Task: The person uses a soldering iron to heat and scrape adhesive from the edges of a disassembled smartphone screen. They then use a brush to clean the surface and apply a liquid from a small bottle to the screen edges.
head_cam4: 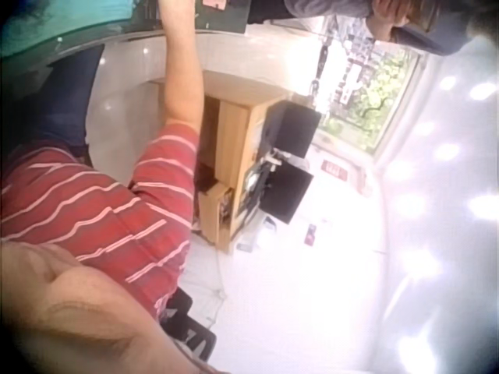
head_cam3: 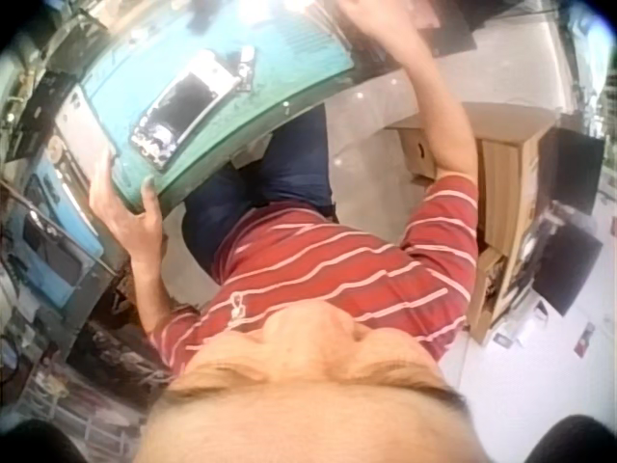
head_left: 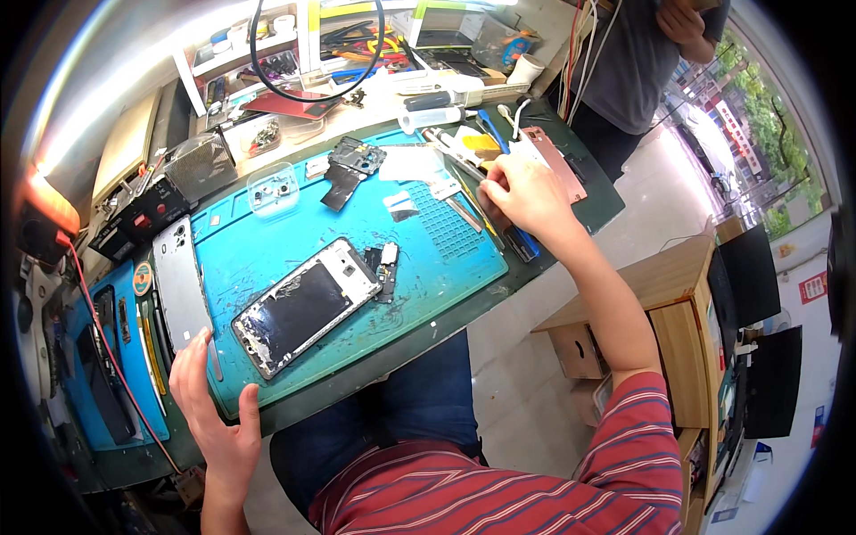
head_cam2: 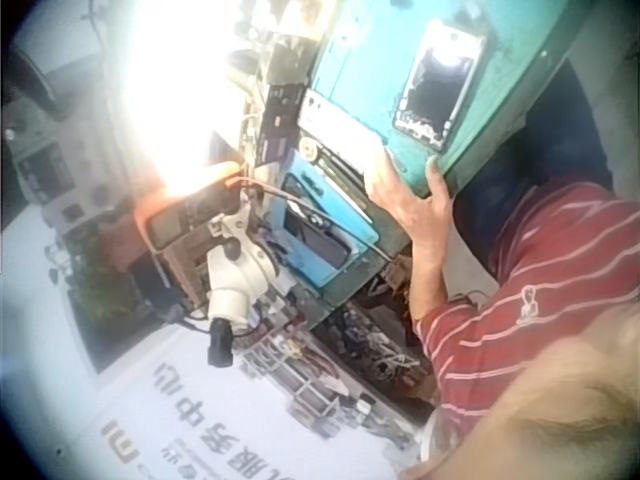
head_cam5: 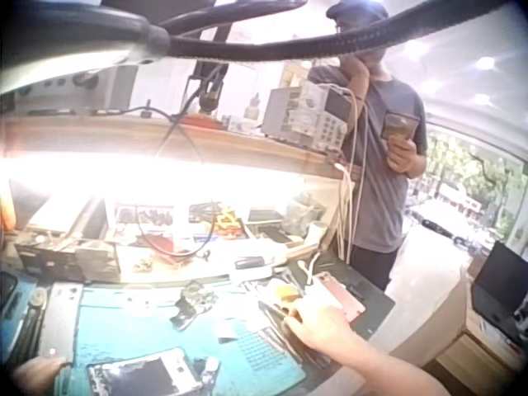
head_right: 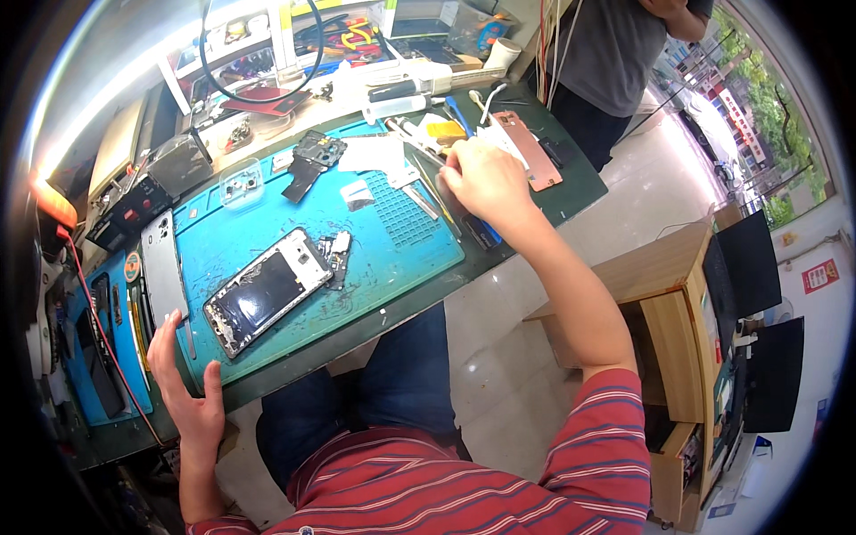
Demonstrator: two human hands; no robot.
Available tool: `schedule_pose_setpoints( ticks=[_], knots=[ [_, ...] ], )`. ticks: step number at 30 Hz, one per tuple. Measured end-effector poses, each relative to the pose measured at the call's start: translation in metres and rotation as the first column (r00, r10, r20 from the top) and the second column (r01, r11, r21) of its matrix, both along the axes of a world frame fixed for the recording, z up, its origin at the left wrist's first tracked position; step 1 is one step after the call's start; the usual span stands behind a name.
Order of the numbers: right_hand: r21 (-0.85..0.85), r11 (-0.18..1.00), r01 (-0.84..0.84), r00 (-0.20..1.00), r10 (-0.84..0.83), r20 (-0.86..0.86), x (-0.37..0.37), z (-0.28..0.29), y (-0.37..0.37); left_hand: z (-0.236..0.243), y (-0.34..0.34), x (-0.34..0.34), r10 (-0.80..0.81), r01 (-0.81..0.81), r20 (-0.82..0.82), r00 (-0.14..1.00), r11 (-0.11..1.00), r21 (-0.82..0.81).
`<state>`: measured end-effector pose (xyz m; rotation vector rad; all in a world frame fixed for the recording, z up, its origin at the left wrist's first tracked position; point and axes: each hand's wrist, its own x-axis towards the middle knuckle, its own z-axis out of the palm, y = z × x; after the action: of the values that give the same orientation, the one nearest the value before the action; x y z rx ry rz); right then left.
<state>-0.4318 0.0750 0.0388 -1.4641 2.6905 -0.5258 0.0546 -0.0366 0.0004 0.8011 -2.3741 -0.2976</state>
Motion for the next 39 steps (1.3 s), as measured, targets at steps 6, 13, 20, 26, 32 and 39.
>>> schedule_pose_setpoints(
  ticks=[6, 13, 20, 26, 32, 39],
  knots=[
    [0.090, 0.995, -0.041, 0.999, 0.042, -0.011, 0.029, 0.011, -0.012, 0.004, 0.000, 0.000, -0.026, 0.028, 0.044, 0.999, 0.999, -0.045],
    [0.082, 0.994, -0.067, 0.997, 0.064, 0.033, 0.010, 0.002, -0.011, 0.011, 0.008, 0.009, -0.036, 0.037, 0.028, 0.999, 0.999, -0.036],
    [-0.278, 0.948, 0.157, 0.889, -0.013, 0.458, -0.016, 0.007, 0.016, -0.002, 0.004, 0.012, -0.038, 0.037, -0.020, 0.999, 0.997, -0.075],
    [-0.383, 0.902, 0.199, 0.153, 0.358, 0.921, 0.108, 0.018, 0.023, 0.003, 0.010, 0.006, -0.067, 0.086, 0.106, 0.992, 0.980, -0.179],
    [-0.647, 0.529, -0.549, 0.113, 0.814, 0.570, 0.195, -0.002, -0.022, 0.007, 0.010, 0.004, -0.102, 0.144, 0.199, 0.975, 0.967, -0.211],
    [-0.594, 0.496, -0.633, 0.425, 0.864, 0.269, 0.230, -0.021, -0.042, 0.009, 0.009, 0.006, -0.117, 0.162, 0.233, 0.965, 0.969, -0.185]
  ],
)
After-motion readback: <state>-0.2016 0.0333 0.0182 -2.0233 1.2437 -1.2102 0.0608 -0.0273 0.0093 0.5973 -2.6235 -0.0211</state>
